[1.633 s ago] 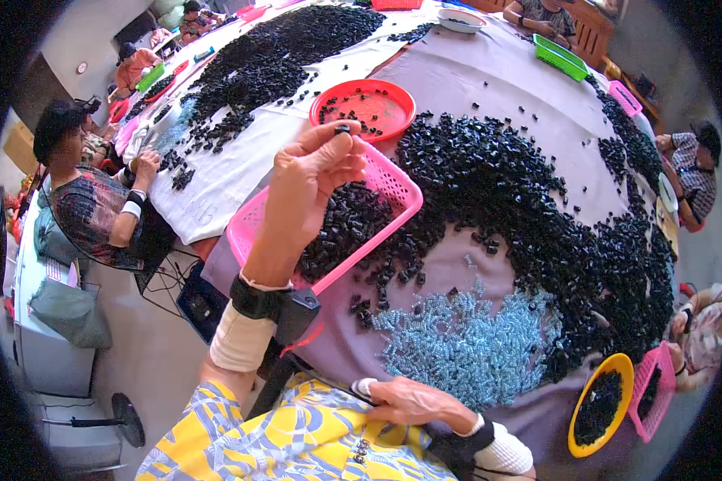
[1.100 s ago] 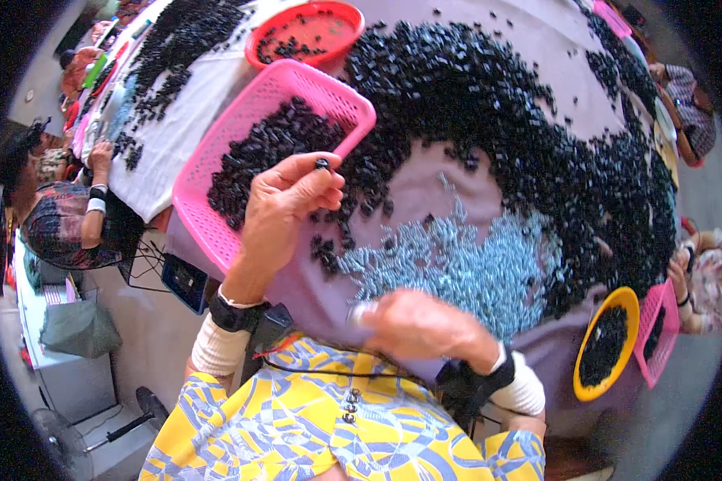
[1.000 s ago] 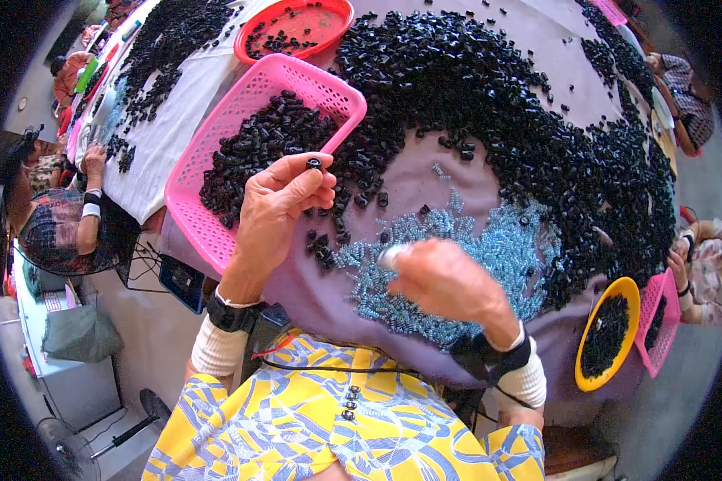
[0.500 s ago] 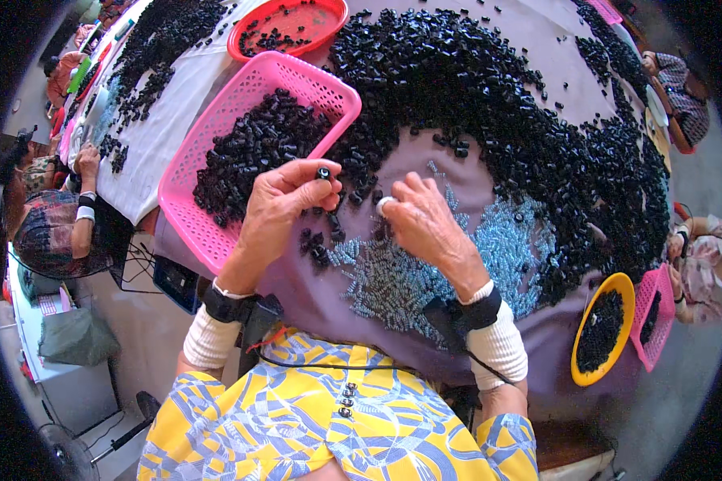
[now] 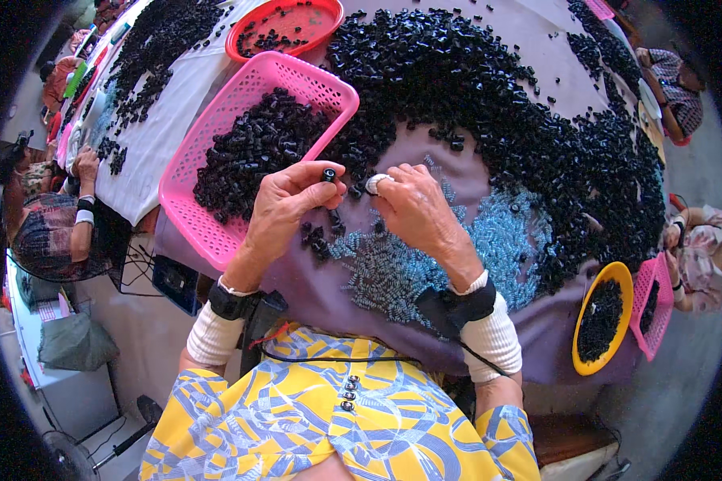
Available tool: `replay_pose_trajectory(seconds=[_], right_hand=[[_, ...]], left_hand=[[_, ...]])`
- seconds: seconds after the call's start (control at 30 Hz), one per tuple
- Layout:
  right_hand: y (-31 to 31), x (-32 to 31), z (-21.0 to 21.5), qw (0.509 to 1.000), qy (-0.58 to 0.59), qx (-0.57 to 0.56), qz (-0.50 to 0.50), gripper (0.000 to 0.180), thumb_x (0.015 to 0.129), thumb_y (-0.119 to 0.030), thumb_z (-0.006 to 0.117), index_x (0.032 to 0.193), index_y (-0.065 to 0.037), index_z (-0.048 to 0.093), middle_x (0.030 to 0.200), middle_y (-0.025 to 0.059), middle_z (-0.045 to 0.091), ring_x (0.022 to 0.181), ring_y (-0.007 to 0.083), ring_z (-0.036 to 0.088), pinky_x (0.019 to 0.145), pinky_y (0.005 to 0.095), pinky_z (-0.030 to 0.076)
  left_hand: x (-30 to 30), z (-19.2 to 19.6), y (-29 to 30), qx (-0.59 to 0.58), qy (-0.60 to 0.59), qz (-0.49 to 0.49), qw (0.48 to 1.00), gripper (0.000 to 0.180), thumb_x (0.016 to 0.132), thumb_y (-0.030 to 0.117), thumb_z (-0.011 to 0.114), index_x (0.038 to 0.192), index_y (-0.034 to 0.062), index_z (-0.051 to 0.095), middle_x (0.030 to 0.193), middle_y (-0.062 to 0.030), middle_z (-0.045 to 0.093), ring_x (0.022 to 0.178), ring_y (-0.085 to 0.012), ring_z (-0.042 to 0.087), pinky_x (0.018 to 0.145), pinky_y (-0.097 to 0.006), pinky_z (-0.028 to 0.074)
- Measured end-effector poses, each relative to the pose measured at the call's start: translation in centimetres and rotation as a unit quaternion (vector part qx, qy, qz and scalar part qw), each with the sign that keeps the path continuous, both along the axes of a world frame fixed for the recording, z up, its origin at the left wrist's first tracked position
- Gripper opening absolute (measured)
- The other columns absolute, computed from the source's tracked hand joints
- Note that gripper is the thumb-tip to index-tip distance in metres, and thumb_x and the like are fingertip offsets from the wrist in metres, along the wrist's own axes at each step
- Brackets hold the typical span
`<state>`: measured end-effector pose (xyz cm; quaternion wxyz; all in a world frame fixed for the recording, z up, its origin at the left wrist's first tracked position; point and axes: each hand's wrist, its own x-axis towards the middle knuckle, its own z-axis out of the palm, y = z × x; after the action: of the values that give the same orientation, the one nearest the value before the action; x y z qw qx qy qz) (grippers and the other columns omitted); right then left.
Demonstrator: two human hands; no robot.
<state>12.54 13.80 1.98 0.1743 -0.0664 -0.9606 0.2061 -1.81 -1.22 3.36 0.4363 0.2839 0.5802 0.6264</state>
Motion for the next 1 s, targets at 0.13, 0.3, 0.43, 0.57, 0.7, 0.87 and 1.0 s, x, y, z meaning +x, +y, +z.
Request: replay_pose_trajectory(seconds=[0.13,0.3,0.43,0.57,0.7,0.87,1.0], right_hand=[[0.7,0.1,0.7,0.999,0.032,-0.026,-0.013,0.008,0.072,-0.009,0.064,0.076,-0.004,0.059,0.074,0.009,0.056,0.076,0.0281,0.055,0.07,0.0386,0.041],[1.3,0.7,-1.1,0.999,-0.014,0.005,-0.051,0.007,0.073,-0.009,0.063,0.077,-0.004,0.059,0.074,0.0103,0.056,0.076,0.0296,0.055,0.069,0.0393,0.041],[0.2,0.7,-1.8,1.0,-0.03,0.001,-0.001,0.009,0.073,-0.009,0.064,0.079,-0.004,0.06,0.076,0.0104,0.056,0.079,0.029,0.054,0.071,0.039,0.041],[-0.1,0.3,-2.1,0.999,-0.027,0.021,0.003,0.011,0.073,-0.01,0.066,0.08,-0.004,0.059,0.078,0.01,0.055,0.082,0.0284,0.053,0.073,0.0392,0.041],[0.3,0.4,-2.4,0.998,-0.041,0.039,-0.022,0.011,0.073,-0.01,0.066,0.08,-0.004,0.059,0.078,0.0099,0.055,0.081,0.0287,0.053,0.073,0.0395,0.041],[0.9,-0.4,-1.6,0.999,-0.034,0.003,-0.042,0.009,0.074,-0.007,0.061,0.083,-0.006,0.062,0.078,0.0091,0.056,0.084,0.0277,0.055,0.074,0.0408,0.042],[1.5,-1.8,-1.9,0.998,-0.038,0.012,-0.048,0.009,0.075,-0.007,0.06,0.084,-0.006,0.062,0.079,0.0087,0.056,0.085,0.0278,0.055,0.074,0.0425,0.043]], left_hand=[[0.4,0.2,0.0,0.022,-0.013,0.005,1.0,0.025,0.087,0.009,0.062,0.111,-0.0008,0.062,0.091,-0.0074,0.068,0.079,-0.0103,0.063,0.074,-0.023,0.052],[0.2,0.5,-0.5,0.043,-0.066,0.016,0.997,0.025,0.088,0.01,0.062,0.111,-0.0001,0.062,0.091,-0.0081,0.068,0.077,-0.0118,0.064,0.074,-0.025,0.053],[-0.2,0.9,-0.7,0.047,-0.066,0.041,0.996,0.024,0.087,0.008,0.062,0.109,-0.0009,0.063,0.089,-0.0075,0.067,0.075,-0.0098,0.063,0.07,-0.022,0.051],[-0.1,0.9,-0.6,0.045,-0.058,0.036,0.997,0.024,0.087,0.009,0.062,0.11,-0.0008,0.062,0.089,-0.0074,0.068,0.075,-0.0092,0.063,0.07,-0.022,0.051],[-0.6,1.1,-0.7,0.047,-0.04,0.045,0.997,0.024,0.087,0.009,0.062,0.11,-0.0006,0.063,0.089,-0.0073,0.068,0.075,-0.0088,0.063,0.07,-0.022,0.051],[-1.2,1.6,-1.1,0.043,-0.026,0.055,0.997,0.025,0.088,0.013,0.062,0.11,0.0008,0.063,0.09,-0.008,0.068,0.076,-0.0121,0.064,0.073,-0.025,0.052],[-1.7,1.3,-1.1,0.047,-0.038,0.063,0.996,0.025,0.088,0.013,0.062,0.11,0.0006,0.062,0.09,-0.0086,0.068,0.076,-0.0127,0.064,0.073,-0.027,0.053]])
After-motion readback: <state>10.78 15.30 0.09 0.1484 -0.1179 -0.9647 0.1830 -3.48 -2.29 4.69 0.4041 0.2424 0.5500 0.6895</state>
